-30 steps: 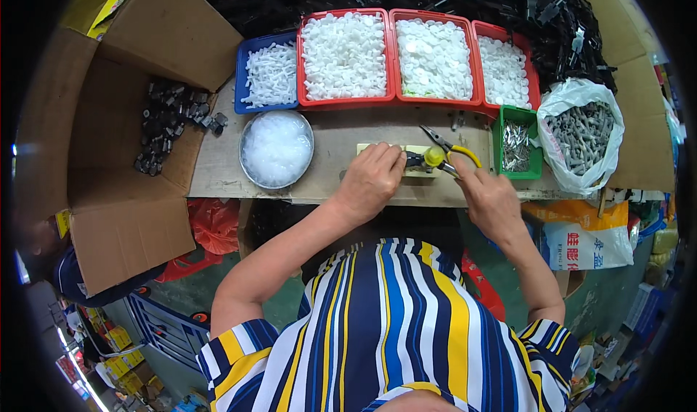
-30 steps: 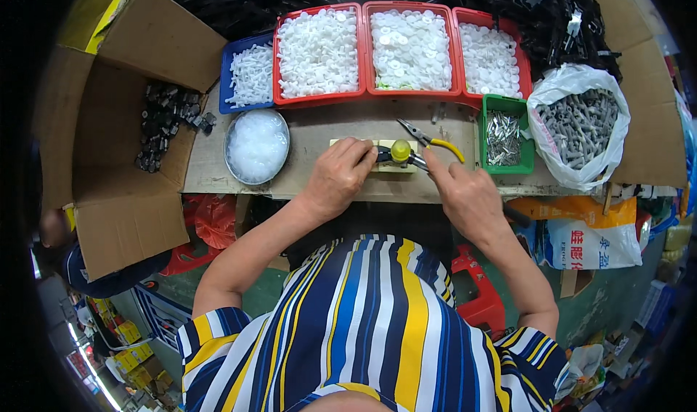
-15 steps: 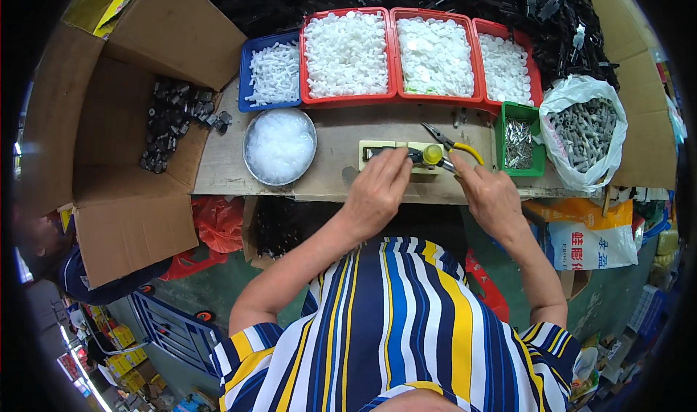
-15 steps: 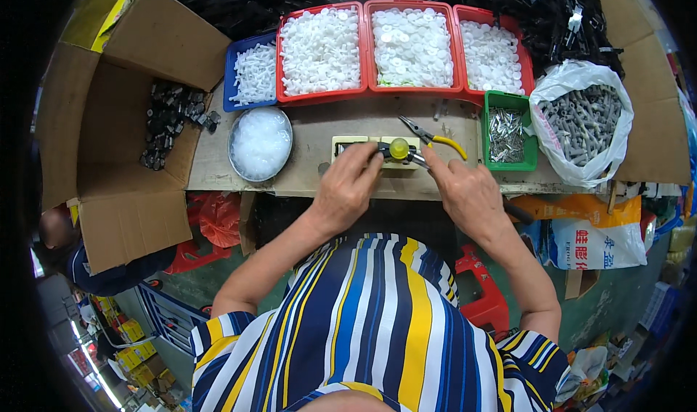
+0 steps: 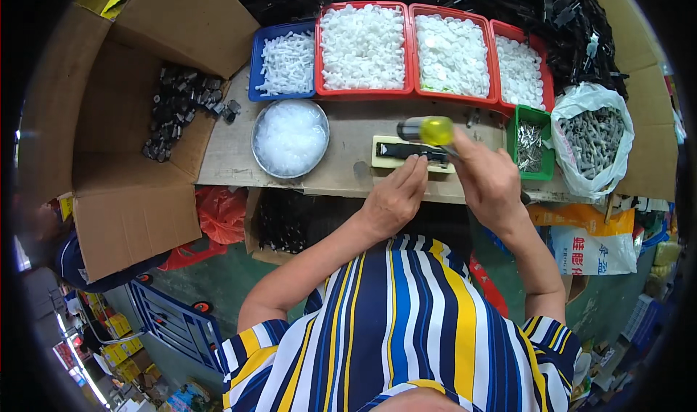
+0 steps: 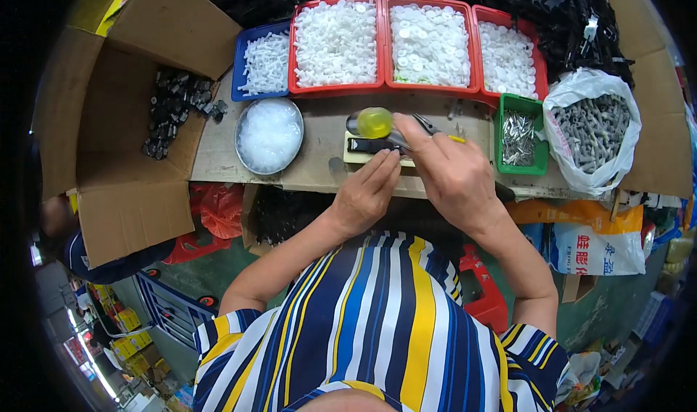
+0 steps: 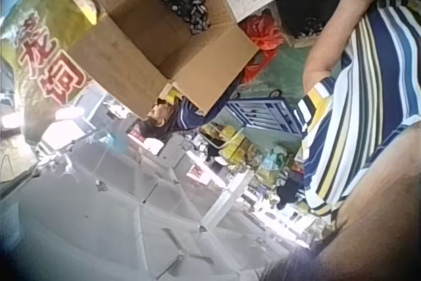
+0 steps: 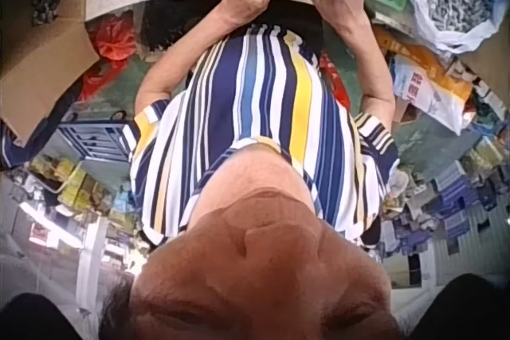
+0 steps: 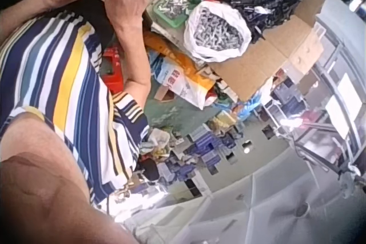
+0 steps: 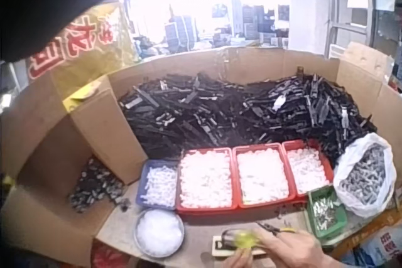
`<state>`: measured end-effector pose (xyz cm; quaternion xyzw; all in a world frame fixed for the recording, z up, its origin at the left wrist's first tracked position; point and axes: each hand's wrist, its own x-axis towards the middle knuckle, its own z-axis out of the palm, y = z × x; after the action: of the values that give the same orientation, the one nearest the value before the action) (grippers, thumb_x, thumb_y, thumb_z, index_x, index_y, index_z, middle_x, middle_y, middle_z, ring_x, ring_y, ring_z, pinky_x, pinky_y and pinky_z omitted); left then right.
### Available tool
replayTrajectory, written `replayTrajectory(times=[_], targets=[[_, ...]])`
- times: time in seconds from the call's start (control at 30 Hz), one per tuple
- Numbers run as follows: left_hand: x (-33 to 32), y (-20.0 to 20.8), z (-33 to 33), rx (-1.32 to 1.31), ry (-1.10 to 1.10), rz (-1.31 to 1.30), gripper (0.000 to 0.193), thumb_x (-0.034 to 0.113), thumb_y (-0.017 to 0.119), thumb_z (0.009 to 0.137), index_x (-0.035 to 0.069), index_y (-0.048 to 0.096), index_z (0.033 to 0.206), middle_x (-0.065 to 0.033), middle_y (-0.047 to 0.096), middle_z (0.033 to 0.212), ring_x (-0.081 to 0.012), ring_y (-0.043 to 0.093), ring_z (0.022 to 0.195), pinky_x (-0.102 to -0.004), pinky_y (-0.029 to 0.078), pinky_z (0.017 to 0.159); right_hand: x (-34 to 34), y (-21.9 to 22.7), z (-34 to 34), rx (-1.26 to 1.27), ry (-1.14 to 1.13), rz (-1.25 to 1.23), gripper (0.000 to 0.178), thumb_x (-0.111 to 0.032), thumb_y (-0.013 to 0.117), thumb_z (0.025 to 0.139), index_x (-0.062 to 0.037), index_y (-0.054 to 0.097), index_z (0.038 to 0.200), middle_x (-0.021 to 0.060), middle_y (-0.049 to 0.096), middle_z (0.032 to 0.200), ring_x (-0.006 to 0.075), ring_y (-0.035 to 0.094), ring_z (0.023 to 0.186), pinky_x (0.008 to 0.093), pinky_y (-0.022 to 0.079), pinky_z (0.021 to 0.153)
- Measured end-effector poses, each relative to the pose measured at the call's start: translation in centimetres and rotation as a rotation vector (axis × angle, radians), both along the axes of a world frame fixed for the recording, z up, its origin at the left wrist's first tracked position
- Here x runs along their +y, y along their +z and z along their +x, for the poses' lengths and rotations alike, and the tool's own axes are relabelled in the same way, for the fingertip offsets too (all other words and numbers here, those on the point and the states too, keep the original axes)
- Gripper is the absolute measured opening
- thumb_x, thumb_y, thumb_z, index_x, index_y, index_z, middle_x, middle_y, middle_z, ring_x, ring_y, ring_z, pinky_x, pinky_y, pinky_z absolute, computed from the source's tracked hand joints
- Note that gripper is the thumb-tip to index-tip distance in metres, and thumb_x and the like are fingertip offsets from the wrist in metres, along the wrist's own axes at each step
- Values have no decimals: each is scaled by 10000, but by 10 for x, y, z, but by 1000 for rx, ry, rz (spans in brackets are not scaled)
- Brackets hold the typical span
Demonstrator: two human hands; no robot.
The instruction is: The person assembles small lock components at a workbench. They pick a white plastic piece and a metal pin, place them into a wooden jig, and use a hammer to strike the pin. They then use pliers to remove the assembled unit and place it into a cardboard box. This process is repeated continuously throughout the clip.
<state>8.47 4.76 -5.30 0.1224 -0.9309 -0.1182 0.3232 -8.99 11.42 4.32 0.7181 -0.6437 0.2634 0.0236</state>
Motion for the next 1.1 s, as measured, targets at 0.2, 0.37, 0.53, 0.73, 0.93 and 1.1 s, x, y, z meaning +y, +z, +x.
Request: replayTrajectory(times=[0.2,0.37,0.53,0.73,0.93,1.1], targets=[[-5,3,2,6,-26,49,283,-15,644,743,-110,658,1009,-214,636,1151,-359,641,1101,-387,536,957,-8,-12,-9,225,77,183,539,-30,646,797,-114,584,1326,55,571,696,233,601,592,367,462,558],[-7,13,22,-25,35,92,287,-43,676,748,-99,658,1030,-212,656,1120,-363,646,1088,-398,538,953,6,-17,-13,170,16,97,560,-15,617,800,-116,580,1349,45,535,679,231,594,608,374,462,581],[-13,8,30,-52,45,76,287,-38,669,750,-95,667,1031,-198,660,1128,-359,642,1110,-399,543,949,9,-8,-20,116,-21,40,530,-13,617,794,-104,608,1316,46,520,663,225,597,611,369,456,565],[-15,11,28,-76,44,67,260,-61,688,763,-76,680,1023,-178,676,1117,-349,654,1105,-395,544,955,24,-26,-22,227,27,202,491,-23,623,817,-85,616,1304,49,498,646,222,584,601,357,455,557],[-15,9,27,-76,46,54,285,-57,694,732,-66,684,1016,-177,678,1103,-339,656,1106,-394,551,943,15,-29,-21,92,-45,115,505,-11,621,829,-72,587,1329,83,568,695,265,627,641,405,477,580],[-15,12,25,-44,23,96,313,-59,694,715,-57,684,1028,-177,671,1104,-341,656,1082,-401,550,932,13,-26,-33,-41,-40,160,463,-5,621,839,-92,597,1293,142,643,798,316,666,715,431,516,625]])
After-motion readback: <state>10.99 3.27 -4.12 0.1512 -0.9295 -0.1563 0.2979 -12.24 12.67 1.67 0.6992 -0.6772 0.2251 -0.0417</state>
